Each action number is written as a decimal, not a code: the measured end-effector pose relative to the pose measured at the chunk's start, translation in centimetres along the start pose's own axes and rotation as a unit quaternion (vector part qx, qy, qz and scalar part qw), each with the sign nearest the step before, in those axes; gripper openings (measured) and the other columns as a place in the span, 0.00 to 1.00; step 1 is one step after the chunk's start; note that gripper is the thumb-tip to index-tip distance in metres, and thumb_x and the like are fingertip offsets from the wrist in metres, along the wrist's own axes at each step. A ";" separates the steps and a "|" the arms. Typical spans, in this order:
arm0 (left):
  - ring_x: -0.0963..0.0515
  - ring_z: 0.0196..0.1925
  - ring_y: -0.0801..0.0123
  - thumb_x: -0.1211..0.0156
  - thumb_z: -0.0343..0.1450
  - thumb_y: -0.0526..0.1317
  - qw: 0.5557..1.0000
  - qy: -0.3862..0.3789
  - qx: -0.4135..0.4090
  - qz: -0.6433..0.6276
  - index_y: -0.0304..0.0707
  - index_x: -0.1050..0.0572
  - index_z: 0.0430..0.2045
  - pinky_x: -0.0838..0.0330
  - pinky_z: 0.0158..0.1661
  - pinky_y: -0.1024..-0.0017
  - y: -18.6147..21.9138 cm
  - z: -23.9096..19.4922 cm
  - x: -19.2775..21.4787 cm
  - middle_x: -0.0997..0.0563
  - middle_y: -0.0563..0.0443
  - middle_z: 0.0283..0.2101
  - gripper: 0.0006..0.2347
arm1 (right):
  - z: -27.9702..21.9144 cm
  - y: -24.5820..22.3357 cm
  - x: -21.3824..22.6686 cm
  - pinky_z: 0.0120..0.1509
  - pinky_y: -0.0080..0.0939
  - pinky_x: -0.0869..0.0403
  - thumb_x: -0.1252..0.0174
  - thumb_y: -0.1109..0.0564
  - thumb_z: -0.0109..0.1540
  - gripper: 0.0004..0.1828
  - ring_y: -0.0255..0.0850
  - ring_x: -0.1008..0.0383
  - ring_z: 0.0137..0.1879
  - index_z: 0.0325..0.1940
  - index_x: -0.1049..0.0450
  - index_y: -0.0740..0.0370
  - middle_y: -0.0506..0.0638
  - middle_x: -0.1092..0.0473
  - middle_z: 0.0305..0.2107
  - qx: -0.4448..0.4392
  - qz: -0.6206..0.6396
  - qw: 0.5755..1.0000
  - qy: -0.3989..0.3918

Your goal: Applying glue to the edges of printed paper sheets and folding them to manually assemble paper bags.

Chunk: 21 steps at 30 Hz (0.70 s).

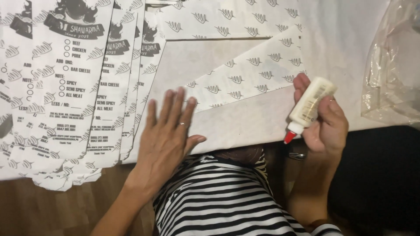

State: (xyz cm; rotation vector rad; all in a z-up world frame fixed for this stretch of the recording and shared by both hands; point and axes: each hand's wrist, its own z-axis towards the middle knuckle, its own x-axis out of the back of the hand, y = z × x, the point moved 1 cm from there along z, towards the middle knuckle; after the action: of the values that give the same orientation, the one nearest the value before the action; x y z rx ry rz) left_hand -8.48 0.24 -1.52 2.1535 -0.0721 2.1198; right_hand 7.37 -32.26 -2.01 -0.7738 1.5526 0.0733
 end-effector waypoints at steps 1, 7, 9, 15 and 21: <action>0.70 0.79 0.51 0.57 0.78 0.65 1.000 0.000 0.000 0.000 0.38 0.66 0.75 0.69 0.75 0.48 0.6 -0.4 -0.1 0.68 0.37 0.78 0.41 | 0.0 -0.1 0.1 0.73 0.60 0.28 0.49 0.69 0.71 0.35 0.65 0.30 0.67 0.78 0.57 0.79 0.78 0.47 0.70 0.000 0.000 1.000 0.000; 0.52 0.77 0.36 0.68 0.71 0.80 0.977 0.012 0.141 0.157 0.23 0.43 0.72 0.60 0.74 0.48 4.7 2.7 1.6 0.48 0.21 0.74 0.52 | -0.1 0.0 0.2 0.69 0.55 0.23 0.38 0.65 0.67 0.42 0.60 0.27 0.65 0.78 0.54 0.78 0.73 0.43 0.70 0.022 -0.061 0.997 0.047; 0.64 0.79 0.42 0.61 0.72 0.75 0.997 0.049 -0.032 -0.047 0.27 0.57 0.75 0.67 0.74 0.45 6.3 5.3 0.5 0.62 0.28 0.76 0.49 | -0.1 -0.1 0.1 0.77 0.55 0.30 0.42 0.68 0.69 0.40 0.63 0.40 0.75 0.75 0.60 0.83 0.76 0.51 0.73 0.050 -0.036 0.997 0.035; 0.45 0.77 0.39 0.39 0.54 0.84 0.992 0.083 -0.089 0.035 0.35 0.58 0.75 0.53 0.71 0.38 7.7 4.6 0.4 0.45 0.27 0.75 0.64 | 0.6 -3.2 1.0 0.72 0.59 0.25 0.41 0.68 0.65 0.35 0.69 0.32 0.69 0.72 0.48 0.84 0.82 0.39 0.64 0.152 -0.034 0.981 0.116; 0.35 0.20 0.71 0.43 0.64 0.15 0.949 0.200 -0.095 -0.225 0.28 0.41 0.69 0.43 0.16 0.68 6.8 -0.2 -0.5 0.33 0.57 0.21 0.34 | 1.1 -4.6 2.8 0.74 0.59 0.27 0.33 0.68 0.59 0.44 0.70 0.37 0.73 0.74 0.49 0.83 0.80 0.41 0.68 0.185 -0.005 0.971 0.149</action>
State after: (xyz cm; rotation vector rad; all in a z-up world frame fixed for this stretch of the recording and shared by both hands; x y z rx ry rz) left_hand -9.50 -6.55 -1.69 1.4293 0.2218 2.1145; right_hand 10.77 -36.44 -2.94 -0.5104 1.7782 -0.3462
